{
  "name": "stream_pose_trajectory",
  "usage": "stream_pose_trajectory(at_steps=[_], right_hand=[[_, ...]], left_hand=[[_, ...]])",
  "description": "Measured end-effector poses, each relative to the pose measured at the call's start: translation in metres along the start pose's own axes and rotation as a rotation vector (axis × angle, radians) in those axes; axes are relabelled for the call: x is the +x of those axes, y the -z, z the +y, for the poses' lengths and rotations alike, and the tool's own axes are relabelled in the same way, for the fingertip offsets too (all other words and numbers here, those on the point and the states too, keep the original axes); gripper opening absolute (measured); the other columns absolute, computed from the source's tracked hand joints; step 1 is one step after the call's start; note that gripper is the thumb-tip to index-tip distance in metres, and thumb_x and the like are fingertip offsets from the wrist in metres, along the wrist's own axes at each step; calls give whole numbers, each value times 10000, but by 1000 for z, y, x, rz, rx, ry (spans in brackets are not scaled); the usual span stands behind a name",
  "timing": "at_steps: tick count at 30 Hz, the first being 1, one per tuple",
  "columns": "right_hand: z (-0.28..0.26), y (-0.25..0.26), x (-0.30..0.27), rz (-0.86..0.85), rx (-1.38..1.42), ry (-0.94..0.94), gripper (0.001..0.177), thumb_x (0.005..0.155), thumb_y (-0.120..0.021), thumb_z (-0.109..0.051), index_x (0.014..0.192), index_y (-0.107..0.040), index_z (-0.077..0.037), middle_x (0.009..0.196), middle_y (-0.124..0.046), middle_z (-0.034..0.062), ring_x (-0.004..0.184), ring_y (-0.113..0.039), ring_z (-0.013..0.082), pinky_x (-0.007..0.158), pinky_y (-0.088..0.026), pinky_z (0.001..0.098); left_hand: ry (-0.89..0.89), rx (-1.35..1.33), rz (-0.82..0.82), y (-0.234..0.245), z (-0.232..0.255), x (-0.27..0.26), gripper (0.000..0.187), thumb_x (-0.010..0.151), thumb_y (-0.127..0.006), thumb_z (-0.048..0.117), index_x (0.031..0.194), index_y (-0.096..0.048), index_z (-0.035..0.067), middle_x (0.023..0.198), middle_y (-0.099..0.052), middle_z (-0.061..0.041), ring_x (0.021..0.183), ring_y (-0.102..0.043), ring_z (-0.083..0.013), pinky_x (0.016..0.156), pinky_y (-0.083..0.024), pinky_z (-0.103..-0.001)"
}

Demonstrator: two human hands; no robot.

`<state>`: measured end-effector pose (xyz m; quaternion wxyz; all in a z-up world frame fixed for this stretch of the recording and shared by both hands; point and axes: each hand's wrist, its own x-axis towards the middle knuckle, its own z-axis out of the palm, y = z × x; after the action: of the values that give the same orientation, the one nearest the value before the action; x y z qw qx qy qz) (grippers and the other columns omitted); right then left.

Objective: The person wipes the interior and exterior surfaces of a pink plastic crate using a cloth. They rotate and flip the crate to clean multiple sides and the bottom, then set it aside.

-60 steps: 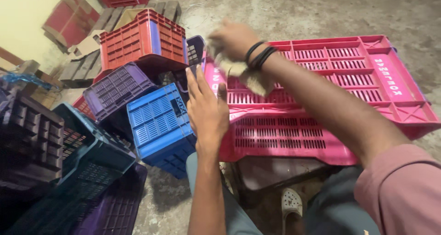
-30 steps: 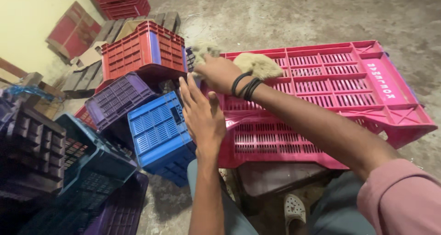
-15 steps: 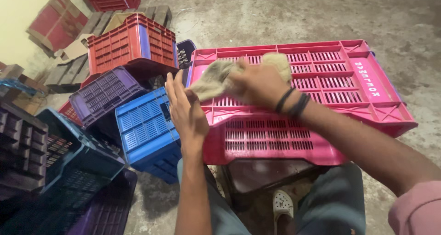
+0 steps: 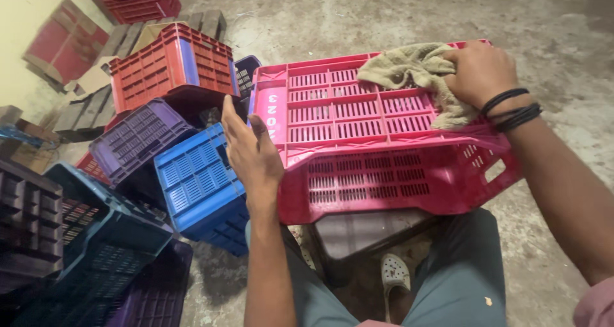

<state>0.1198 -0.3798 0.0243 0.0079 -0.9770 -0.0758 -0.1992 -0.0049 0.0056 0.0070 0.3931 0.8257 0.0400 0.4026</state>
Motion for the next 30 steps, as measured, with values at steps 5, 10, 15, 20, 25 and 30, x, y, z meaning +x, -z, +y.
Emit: stream_pose_trajectory(at_steps=[5,10,15,20,25,30], right_hand=[[-23,-2,-1,82,144,66,311,869,-684,-286,1138,-792,-174,1025,-699,228,939,-680,429,831,-551,541],[-120,14,-22,172,412,182,336,907,-692,-260,1187,-708,-76,1154,-645,261,884,-669,445,749,-543,550],[-214,25,-43,51,450,409,400,845,-679,-176,1238,-629,-128,1165,-612,203,704,-682,374,598,-547,512],[-221,40,-50,51,515,557,444,798,-742,-208,1231,-659,-159,1050,-629,143,756,-696,327,621,-550,475],[-155,48,-71,205,406,430,326,817,-805,-306,1126,-751,-216,1077,-664,77,784,-700,268,639,-541,454],[-47,48,-102,250,193,190,503,722,-838,-374,1187,-751,-202,1143,-656,137,916,-692,321,740,-573,442]], left_hand=[[7,29,-5,-2,2,0,950,1049,-129,734,1573,-315,-36,1580,-431,-298,1462,-421,-475,1172,-345,-547],[14,69,1,-2,4,-2,945,1034,-123,732,1567,-342,-17,1557,-471,-275,1440,-444,-470,1140,-354,-559],[4,85,-15,-1,1,-2,920,1049,-135,720,1562,-346,-15,1539,-478,-292,1427,-450,-480,1125,-367,-566],[-20,86,-9,-2,0,0,891,1067,-155,698,1550,-361,-22,1515,-492,-309,1410,-456,-496,1127,-368,-571],[-23,91,-9,-2,2,0,853,1082,-172,670,1523,-384,-29,1474,-526,-306,1373,-488,-498,1103,-393,-563],[-10,100,-20,0,3,-1,839,1079,-172,655,1525,-396,-20,1459,-540,-300,1351,-501,-499,1094,-398,-569]])
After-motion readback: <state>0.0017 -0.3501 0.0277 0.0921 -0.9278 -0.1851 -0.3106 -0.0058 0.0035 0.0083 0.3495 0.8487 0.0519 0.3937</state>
